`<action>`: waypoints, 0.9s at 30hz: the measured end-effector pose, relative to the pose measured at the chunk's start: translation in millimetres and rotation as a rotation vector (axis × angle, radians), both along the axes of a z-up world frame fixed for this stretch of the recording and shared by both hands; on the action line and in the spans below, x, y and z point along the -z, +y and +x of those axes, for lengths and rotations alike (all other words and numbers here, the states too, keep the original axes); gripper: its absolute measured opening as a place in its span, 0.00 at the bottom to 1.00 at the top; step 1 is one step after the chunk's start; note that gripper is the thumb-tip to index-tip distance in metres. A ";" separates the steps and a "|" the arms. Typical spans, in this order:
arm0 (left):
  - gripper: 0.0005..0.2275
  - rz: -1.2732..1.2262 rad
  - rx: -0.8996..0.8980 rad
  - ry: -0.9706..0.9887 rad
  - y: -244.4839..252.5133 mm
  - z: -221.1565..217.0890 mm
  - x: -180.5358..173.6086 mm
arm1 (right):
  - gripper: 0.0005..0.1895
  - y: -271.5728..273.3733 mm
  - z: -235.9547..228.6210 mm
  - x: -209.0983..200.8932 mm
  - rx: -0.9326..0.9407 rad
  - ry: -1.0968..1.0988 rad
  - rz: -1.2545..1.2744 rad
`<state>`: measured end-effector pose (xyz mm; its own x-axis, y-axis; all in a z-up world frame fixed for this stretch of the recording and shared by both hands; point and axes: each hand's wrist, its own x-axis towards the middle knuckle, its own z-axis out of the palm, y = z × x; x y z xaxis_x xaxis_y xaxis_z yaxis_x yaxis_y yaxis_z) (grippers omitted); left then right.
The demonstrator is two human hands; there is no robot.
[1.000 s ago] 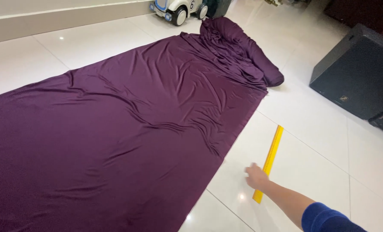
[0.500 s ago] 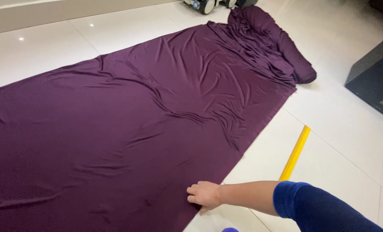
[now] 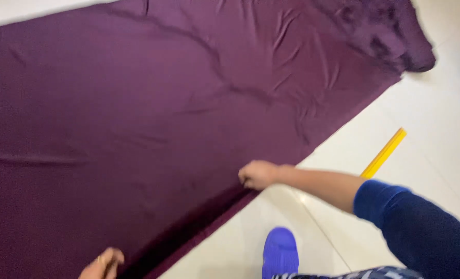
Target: Smoothing out wrinkles in a large piece of purple fabric spread on the floor using a long yellow ruler and hands to prepare it for cutting.
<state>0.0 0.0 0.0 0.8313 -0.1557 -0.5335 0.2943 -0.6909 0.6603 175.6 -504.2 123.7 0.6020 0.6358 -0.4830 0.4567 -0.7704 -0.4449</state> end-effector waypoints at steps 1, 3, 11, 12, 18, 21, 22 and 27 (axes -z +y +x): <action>0.11 0.004 -0.013 0.031 -9.0 -2.6 -29.2 | 0.07 4.2 1.9 -3.6 -0.013 0.031 0.004; 0.06 0.180 -0.052 0.037 -29.5 6.1 -90.5 | 0.05 9.6 12.2 -14.9 0.146 0.021 -0.061; 0.10 0.188 -0.074 0.078 -21.3 11.2 -108.8 | 0.02 21.9 34.9 -18.0 0.188 -0.069 -0.067; 0.12 0.226 -0.047 0.083 -20.4 12.0 -109.5 | 0.03 22.9 36.3 -17.9 0.179 -0.085 -0.090; 0.08 0.388 -0.006 -0.009 -21.3 11.1 -113.7 | 0.08 18.9 32.8 -4.8 0.123 -0.403 -0.007; 0.13 0.547 0.113 -0.384 -22.1 7.9 -106.4 | 0.13 22.7 13.9 -20.7 0.108 -0.585 0.047; 0.13 0.550 0.117 -0.380 -24.9 10.4 -113.0 | 0.13 26.0 3.1 -27.4 0.111 -0.581 0.049; 0.27 0.342 0.840 -0.637 -55.7 21.0 -115.6 | 0.28 22.8 -61.5 -10.8 -0.088 -0.647 0.055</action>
